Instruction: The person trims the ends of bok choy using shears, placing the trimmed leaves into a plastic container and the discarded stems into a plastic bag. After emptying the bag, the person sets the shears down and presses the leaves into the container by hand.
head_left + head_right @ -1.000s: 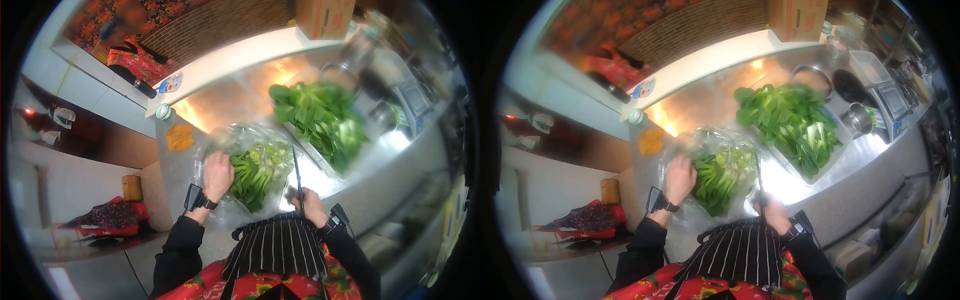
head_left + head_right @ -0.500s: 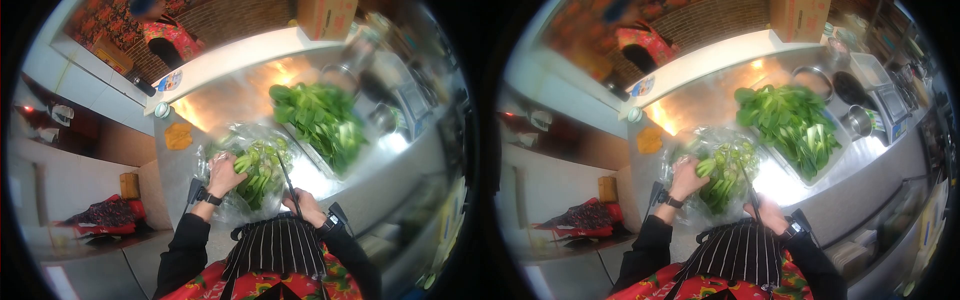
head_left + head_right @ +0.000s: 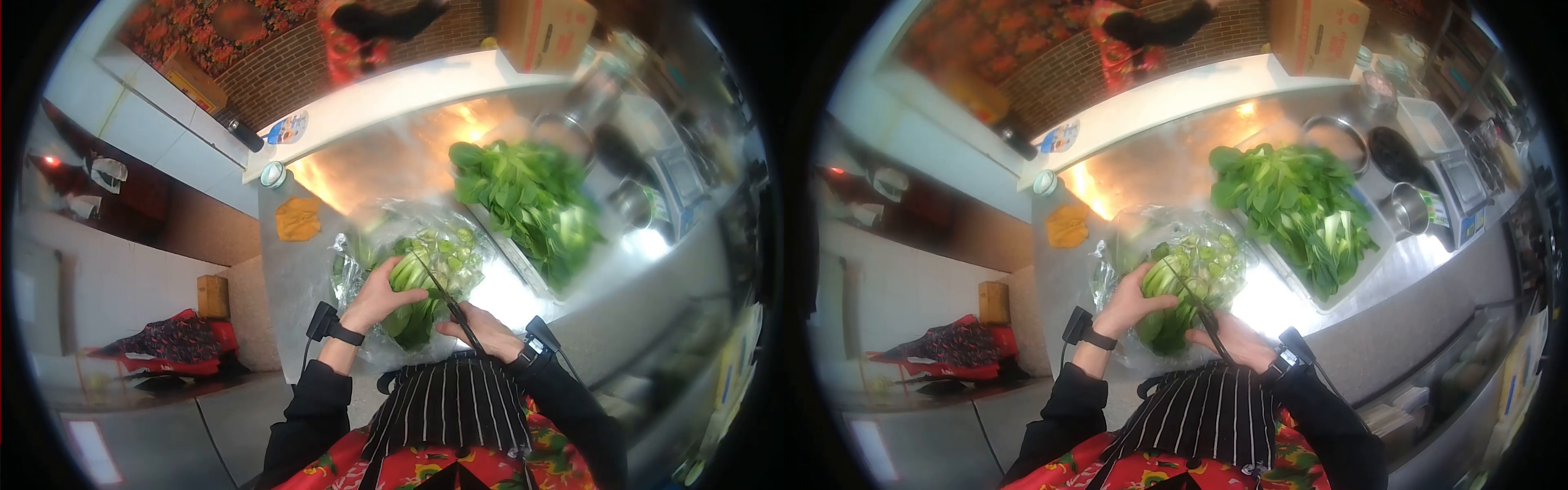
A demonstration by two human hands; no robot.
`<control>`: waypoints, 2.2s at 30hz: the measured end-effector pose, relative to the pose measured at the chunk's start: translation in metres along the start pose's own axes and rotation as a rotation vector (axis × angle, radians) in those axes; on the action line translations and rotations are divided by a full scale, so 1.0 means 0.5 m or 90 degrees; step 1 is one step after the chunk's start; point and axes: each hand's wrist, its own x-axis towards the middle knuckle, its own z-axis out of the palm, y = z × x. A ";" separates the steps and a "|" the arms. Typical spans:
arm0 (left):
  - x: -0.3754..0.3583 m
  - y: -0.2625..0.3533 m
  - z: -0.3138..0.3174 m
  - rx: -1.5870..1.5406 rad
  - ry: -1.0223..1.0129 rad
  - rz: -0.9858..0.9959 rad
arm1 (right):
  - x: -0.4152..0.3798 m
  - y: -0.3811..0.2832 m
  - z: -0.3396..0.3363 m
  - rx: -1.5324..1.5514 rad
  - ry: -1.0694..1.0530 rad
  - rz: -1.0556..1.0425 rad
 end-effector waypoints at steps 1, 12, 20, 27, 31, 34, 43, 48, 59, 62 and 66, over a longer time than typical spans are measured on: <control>0.001 0.007 -0.001 -0.023 -0.065 -0.081 | 0.000 -0.003 -0.004 -0.003 -0.001 0.000; 0.007 -0.059 0.022 0.085 0.019 0.037 | 0.031 0.002 -0.014 -0.016 -0.034 0.058; 0.031 -0.100 0.020 0.013 -0.010 -0.085 | 0.090 0.045 0.011 -0.088 -0.001 -0.008; 0.061 0.063 0.081 -0.245 0.062 0.057 | 0.044 0.116 0.022 0.214 -0.063 0.172; 0.179 0.157 0.173 -0.298 -0.062 0.108 | 0.022 0.130 0.039 0.279 -0.043 0.177; 0.272 0.221 0.263 -0.273 -0.113 0.099 | 0.013 0.144 0.051 0.283 -0.013 0.179; 0.243 0.180 0.290 -0.082 0.099 0.239 | 0.003 0.180 0.063 0.200 0.053 0.065; 0.161 0.101 0.173 -0.121 0.214 0.123 | 0.002 0.178 0.047 0.220 0.054 0.052; 0.097 0.012 0.136 0.131 0.302 0.146 | -0.066 0.180 0.025 0.237 0.198 -0.057; 0.161 0.145 0.182 0.119 0.258 0.349 | -0.129 0.162 0.020 0.432 0.274 -0.037; 0.315 0.246 0.302 0.214 0.062 0.482 | -0.167 0.172 -0.001 0.605 0.353 -0.068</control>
